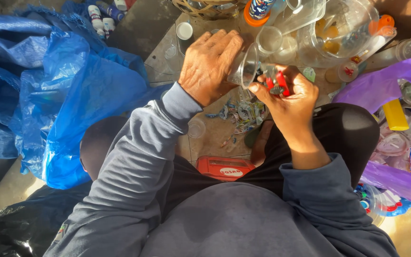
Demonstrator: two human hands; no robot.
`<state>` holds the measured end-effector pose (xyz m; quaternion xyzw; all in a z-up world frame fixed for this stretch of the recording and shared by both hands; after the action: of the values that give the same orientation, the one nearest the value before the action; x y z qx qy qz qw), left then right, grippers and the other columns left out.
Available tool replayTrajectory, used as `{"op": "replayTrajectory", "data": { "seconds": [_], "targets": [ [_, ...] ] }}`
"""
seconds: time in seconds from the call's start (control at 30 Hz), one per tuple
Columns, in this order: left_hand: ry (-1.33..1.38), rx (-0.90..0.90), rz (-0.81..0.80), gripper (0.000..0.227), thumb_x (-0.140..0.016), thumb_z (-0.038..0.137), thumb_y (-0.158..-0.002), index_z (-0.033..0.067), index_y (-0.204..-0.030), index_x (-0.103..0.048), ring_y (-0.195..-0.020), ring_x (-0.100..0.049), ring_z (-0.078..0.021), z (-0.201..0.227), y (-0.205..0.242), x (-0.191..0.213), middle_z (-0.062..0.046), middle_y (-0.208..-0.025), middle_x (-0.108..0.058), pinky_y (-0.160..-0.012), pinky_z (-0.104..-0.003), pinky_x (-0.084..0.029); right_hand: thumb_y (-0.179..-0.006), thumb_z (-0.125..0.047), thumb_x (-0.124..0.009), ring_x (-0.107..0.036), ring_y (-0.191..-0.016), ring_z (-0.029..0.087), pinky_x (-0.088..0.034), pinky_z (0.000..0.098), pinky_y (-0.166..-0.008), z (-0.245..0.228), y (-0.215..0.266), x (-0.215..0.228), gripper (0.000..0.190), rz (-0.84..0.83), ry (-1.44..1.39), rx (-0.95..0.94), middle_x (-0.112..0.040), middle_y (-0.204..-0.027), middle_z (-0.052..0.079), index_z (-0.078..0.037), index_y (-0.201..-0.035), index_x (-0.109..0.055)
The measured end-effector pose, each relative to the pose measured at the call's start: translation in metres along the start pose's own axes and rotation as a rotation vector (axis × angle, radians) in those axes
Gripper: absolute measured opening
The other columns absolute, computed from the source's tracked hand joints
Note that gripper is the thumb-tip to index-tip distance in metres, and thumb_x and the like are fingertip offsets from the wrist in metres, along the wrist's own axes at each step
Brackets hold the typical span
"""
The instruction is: Sorting and cutting plastic containers for recycling
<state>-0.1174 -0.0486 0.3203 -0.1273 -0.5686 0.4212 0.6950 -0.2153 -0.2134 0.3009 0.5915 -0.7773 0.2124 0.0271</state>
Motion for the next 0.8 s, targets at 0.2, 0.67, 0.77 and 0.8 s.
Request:
{"op": "replayTrajectory", "data": {
  "seconds": [0.2, 0.67, 0.77, 0.8],
  "targets": [
    [-0.188, -0.009, -0.01, 0.054, -0.085, 0.026, -0.081, -0.0015, -0.118, -0.056, -0.098, -0.064, -0.0328, 0.006, 0.0, -0.003, -0.018, -0.121, -0.064, -0.081, -0.043, -0.049, -0.096, -0.006, -0.078, -0.061, -0.066, 0.012, -0.048, 0.0205, -0.057, 0.018, -0.001, -0.003, 0.021, 0.067, -0.134, -0.141, -0.067, -0.083, 0.009, 0.005, -0.108, -0.065],
    [-0.233, 0.109, -0.045, 0.059, -0.085, 0.036, -0.084, 0.0038, -0.122, -0.053, -0.101, -0.07, -0.0275, 0.012, 0.013, -0.027, -0.012, -0.117, -0.068, -0.081, -0.04, -0.057, -0.09, 0.021, -0.067, -0.058, -0.065, 0.015, -0.048, 0.0257, -0.059, 0.028, -0.007, 0.0, 0.015, -0.004, 0.015, 0.075, -0.068, -0.08, 0.014, 0.01, -0.1, -0.063],
    [-0.049, 0.072, -0.087, 0.079, -0.09, 0.025, -0.078, -0.0057, -0.133, -0.044, -0.112, -0.074, -0.037, 0.005, 0.017, -0.024, -0.016, -0.122, -0.072, -0.09, -0.041, -0.06, -0.095, 0.011, -0.071, -0.05, -0.058, 0.013, -0.042, 0.0256, -0.055, 0.02, -0.01, 0.002, 0.007, -0.081, 0.127, 0.061, -0.063, -0.071, 0.009, 0.008, -0.092, -0.065],
    [0.009, 0.116, -0.113, 0.08, -0.093, 0.022, -0.073, -0.0013, -0.131, -0.044, -0.092, -0.072, -0.0341, 0.004, 0.016, -0.022, -0.013, -0.112, -0.074, -0.075, -0.04, -0.055, -0.094, 0.01, -0.068, -0.049, -0.059, 0.012, -0.041, 0.0244, -0.056, 0.018, -0.01, 0.001, 0.005, -0.113, 0.099, 0.023, -0.064, -0.073, 0.008, 0.007, -0.092, -0.066]
  ]
}}
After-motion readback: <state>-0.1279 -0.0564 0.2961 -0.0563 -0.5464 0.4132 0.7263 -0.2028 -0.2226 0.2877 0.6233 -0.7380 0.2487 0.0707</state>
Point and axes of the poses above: each hand's wrist, its own y-axis away from the middle knuckle, its own x-axis out of the back of the hand, z = x × y, the point moved 4 cm from there along -y, towards the middle knuckle
